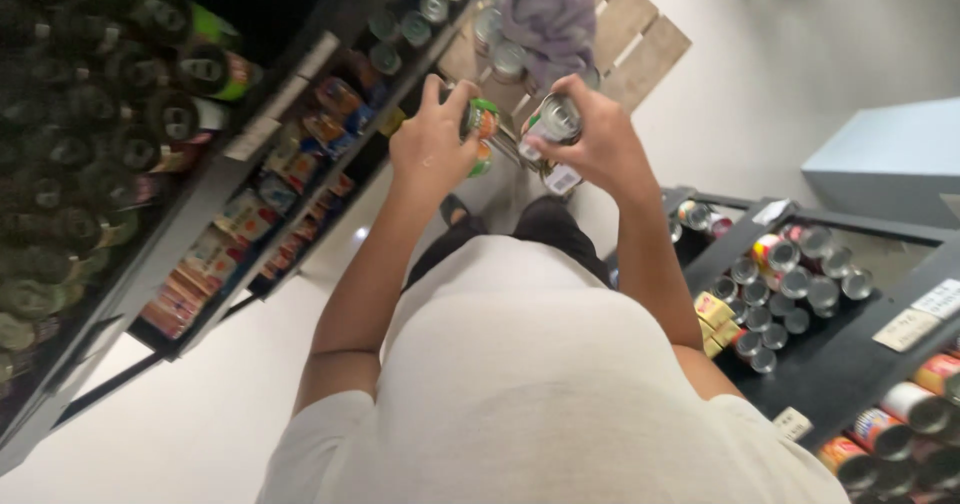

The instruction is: Wiping canned goods with a cloth and organizing them on a wooden pallet.

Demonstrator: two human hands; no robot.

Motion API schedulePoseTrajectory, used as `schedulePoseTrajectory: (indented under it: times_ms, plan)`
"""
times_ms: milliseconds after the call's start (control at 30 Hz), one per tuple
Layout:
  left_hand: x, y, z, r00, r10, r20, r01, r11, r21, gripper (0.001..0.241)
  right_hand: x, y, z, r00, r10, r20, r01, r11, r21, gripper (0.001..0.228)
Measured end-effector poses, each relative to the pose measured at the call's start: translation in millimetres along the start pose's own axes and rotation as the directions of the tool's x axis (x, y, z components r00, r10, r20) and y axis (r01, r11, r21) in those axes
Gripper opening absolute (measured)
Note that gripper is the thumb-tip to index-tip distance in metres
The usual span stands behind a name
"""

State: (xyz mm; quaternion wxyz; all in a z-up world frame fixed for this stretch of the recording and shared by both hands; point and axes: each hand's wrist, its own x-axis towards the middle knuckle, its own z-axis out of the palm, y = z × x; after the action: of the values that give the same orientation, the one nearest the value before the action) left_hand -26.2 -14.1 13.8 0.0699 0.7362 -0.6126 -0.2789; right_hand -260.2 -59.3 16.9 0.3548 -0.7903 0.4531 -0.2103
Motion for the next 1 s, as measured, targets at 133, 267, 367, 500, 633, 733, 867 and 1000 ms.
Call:
schedulePoseTrajectory:
  times_ms: [133, 267, 367, 500, 633, 733, 867, 1000]
  plan:
    - [8.4, 25.2, 21.6, 0.987, 0.064, -0.146, -0.067, 0.998, -0.017, 0.05, -8.2, 38.2, -45.7, 0.994, 0.013, -0.105, -0.005, 0.997, 0.079, 0.056]
    - [16.7, 60.4, 28.9, 0.996, -0.005, -0.088, -0.003, 0.997, -0.082, 0.049, 13.3, 111.7, -74.7, 0.96, -0.002, -0.28, -0.037, 0.991, -0.132, 0.054]
    - [17.2, 90.1, 20.3, 0.993, -0.078, -0.093, 0.065, 0.988, -0.141, 0.049, 48.6, 171.1, -77.3, 0.959, -0.071, -0.273, -0.024, 0.944, -0.328, 0.058]
    - [20.3, 119.0, 4.9, 0.978, -0.127, -0.165, 0.098, 0.98, -0.172, 0.049, 90.3, 202.3, -67.2, 0.965, -0.227, -0.132, 0.148, 0.885, -0.44, 0.067]
    - [27.1, 145.6, -1.0, 0.951, -0.206, -0.232, 0.16, 0.966, -0.203, 0.05, 125.3, 243.6, -19.6, 0.934, -0.354, -0.036, 0.292, 0.821, -0.491, 0.081]
    - [35.5, 156.5, 2.0, 0.933, -0.221, -0.284, 0.169, 0.965, -0.199, 0.052, 133.1, 242.0, 3.1, 0.932, -0.355, 0.071, 0.326, 0.74, -0.588, 0.087]
    - [51.3, 161.8, 8.0, 0.927, -0.2, -0.318, 0.152, 0.974, -0.169, 0.052, 128.6, 228.8, -5.7, 0.927, -0.312, 0.209, 0.372, 0.689, -0.622, 0.098]
    - [75.1, 166.5, 17.3, 0.912, -0.125, -0.391, 0.094, 0.991, -0.096, 0.054, 114.8, 229.1, -28.0, 0.927, -0.189, 0.324, 0.326, 0.834, -0.445, 0.114]
